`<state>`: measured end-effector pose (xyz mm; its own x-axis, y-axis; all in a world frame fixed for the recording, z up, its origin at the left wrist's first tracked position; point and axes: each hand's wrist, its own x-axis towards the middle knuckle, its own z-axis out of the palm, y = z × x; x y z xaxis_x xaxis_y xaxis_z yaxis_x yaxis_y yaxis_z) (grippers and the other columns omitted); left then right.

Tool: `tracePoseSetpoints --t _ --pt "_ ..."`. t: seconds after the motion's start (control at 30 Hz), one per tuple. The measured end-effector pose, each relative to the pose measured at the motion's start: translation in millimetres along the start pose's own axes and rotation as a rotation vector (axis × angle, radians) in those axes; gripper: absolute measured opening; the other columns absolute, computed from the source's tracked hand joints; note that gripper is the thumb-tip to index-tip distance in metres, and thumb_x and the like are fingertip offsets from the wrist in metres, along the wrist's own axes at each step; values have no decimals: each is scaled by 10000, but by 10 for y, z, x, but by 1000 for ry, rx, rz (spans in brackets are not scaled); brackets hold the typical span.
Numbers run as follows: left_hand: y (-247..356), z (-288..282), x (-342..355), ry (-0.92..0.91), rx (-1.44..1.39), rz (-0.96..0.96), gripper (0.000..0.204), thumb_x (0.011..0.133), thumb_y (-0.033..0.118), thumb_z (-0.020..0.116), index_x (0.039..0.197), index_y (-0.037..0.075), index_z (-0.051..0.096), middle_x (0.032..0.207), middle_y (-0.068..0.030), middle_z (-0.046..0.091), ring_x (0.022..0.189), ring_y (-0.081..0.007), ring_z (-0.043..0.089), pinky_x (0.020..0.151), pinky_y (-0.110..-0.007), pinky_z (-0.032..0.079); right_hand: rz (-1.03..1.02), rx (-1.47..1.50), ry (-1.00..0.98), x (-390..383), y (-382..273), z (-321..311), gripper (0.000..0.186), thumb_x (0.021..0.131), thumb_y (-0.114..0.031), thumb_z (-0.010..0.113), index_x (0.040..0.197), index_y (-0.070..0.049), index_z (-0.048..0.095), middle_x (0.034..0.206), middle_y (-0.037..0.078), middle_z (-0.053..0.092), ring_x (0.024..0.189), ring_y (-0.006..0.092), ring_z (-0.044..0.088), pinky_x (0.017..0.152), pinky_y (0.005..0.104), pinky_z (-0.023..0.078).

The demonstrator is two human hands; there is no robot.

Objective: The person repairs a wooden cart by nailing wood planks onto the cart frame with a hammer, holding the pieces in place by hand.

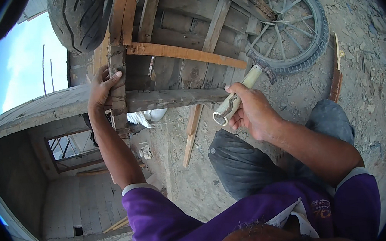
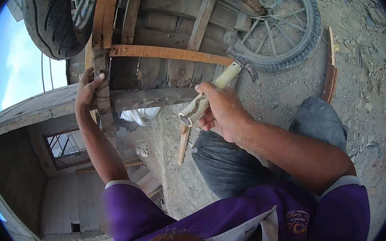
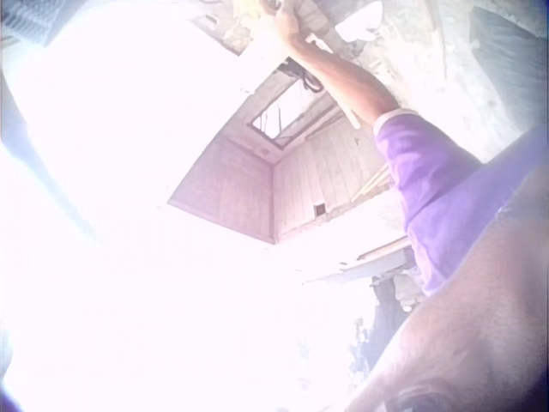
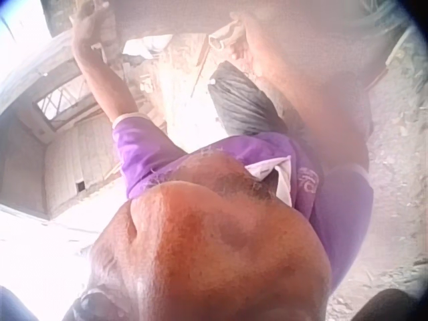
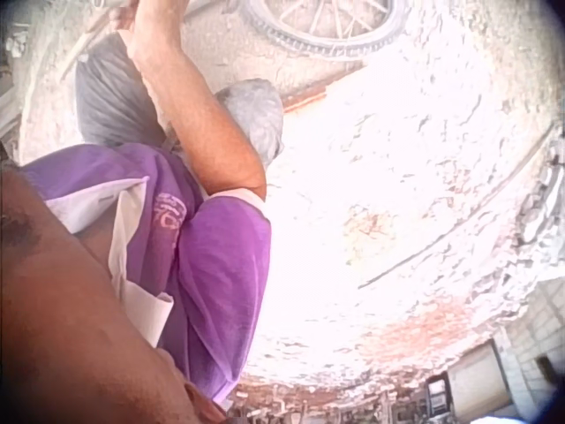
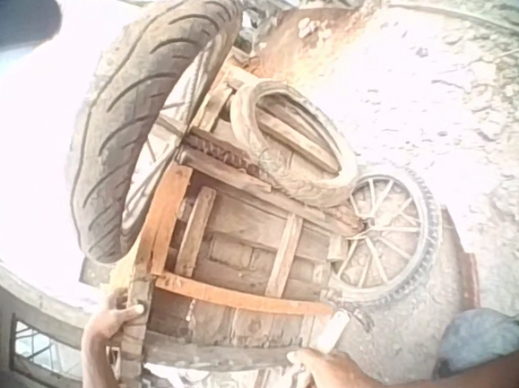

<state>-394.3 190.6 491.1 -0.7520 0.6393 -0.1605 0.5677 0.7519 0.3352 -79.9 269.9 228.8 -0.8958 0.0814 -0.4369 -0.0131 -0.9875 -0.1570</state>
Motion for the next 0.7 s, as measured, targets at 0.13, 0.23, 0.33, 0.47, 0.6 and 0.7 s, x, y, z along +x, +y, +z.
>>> tracePoseSetpoints --t 0.13,0.23,0.33,0.47,0.6,0.7 --pt "-82 16 79 34 25 52 841 786 290 838 1398 -70 388 1307 -270 557 1152 -286 592 965 -375 488 -3 -2 -8 -43 -22 -57 294 900 -345 607 907 -58 544 714 103 645 512 197 590 453 325 455" --pt "-120 -14 63 80 93 102 999 729 377 870 1447 -62 333 1360 -287 517 1216 -323 559 1007 -390 465 3 40 6 -21 11 -94 316 883 -339 607 926 -28 571 719 106 643 494 193 585 439 330 465" --pt "-244 -103 56 138 271 251 1092 707 486 855 1483 -49 304 1419 -283 470 1316 -354 475 1077 -413 405 -37 4 64 33 37 -152 276 881 -311 618 955 -61 528 717 96 611 562 214 614 448 354 440" --pt "-7 47 65 351 82 585 1151 697 617 803 1520 -3 289 1514 -269 368 1440 -365 318 1159 -445 291 -88 7 123 62 -39 -192 250 871 -263 626 966 -56 523 716 99 605 559 222 615 442 356 441" --pt "856 259 -118 635 263 892 934 845 478 751 1504 -26 322 1513 -249 380 1420 -303 365 1146 -421 313 -94 10 93 -55 -30 -122 237 864 -234 608 940 -16 553 706 107 634 524 191 625 425 303 472" --pt "1022 263 -18 490 -30 950 824 898 404 719 1496 -24 346 1497 -236 411 1393 -306 412 1133 -391 345 -48 28 45 -58 -2 -109 191 849 -185 639 933 -64 517 748 48 546 599 191 580 513 380 499"
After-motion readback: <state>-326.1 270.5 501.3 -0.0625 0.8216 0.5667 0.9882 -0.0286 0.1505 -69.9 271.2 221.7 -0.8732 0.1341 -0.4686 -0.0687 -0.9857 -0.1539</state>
